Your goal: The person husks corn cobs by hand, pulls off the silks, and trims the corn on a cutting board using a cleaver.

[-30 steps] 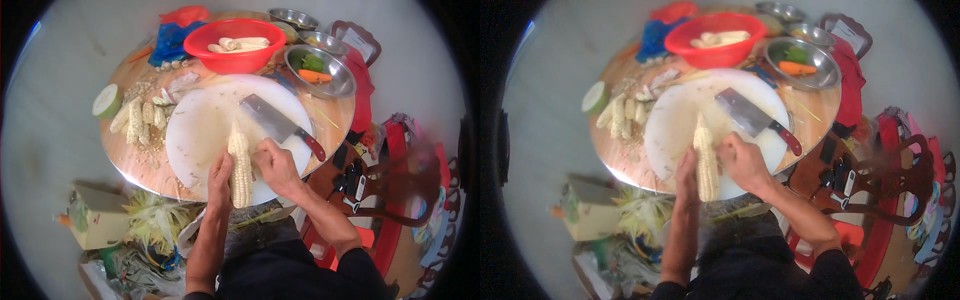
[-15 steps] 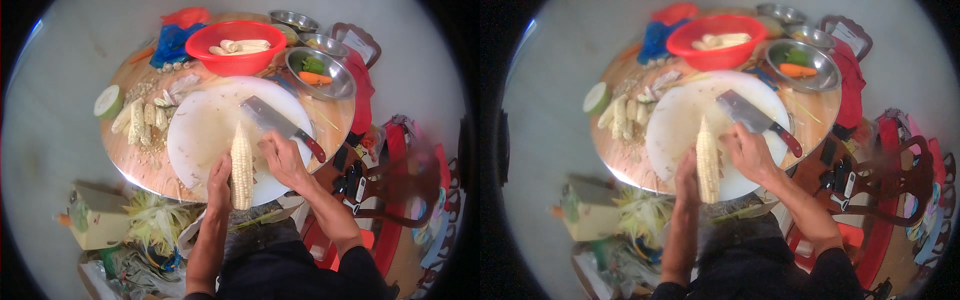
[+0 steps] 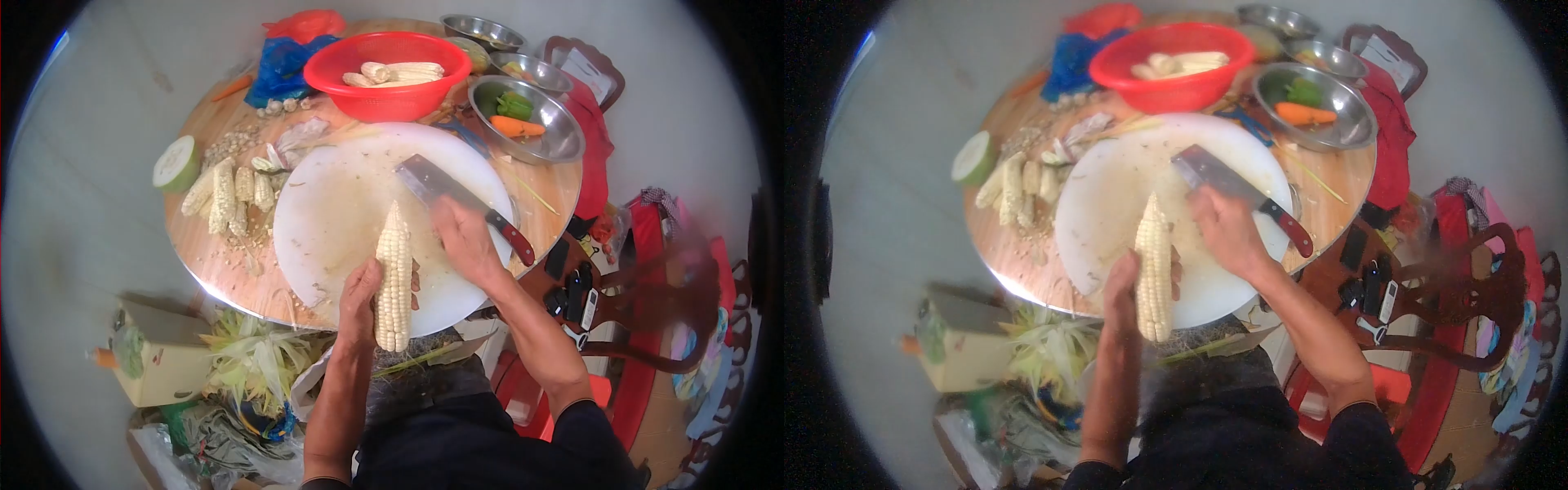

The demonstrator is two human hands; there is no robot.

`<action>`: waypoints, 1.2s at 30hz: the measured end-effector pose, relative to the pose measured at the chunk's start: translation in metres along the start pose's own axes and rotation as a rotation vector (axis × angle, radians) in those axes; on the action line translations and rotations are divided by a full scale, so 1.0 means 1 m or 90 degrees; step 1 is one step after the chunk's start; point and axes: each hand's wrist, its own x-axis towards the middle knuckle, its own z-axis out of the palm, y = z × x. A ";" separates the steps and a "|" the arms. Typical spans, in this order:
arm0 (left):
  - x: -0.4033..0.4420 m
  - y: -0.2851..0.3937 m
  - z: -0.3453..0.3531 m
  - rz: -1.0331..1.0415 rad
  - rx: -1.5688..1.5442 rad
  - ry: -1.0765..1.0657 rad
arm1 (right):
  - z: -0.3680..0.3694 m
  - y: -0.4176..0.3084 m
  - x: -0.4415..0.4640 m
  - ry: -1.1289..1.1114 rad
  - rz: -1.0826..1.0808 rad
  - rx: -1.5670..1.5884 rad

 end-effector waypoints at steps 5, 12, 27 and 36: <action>-0.001 0.003 0.004 -0.023 0.016 0.032 | 0.008 -0.020 -0.009 -0.063 -0.113 -0.036; 0.004 0.006 0.008 -0.049 0.000 0.092 | 0.006 -0.016 -0.037 -0.059 -0.286 -0.136; 0.013 0.004 0.007 -0.043 -0.121 0.172 | 0.020 -0.017 -0.064 -0.120 -0.242 -0.170; 0.008 0.098 -0.032 0.196 -0.139 0.132 | 0.026 -0.050 -0.068 -0.068 0.355 0.401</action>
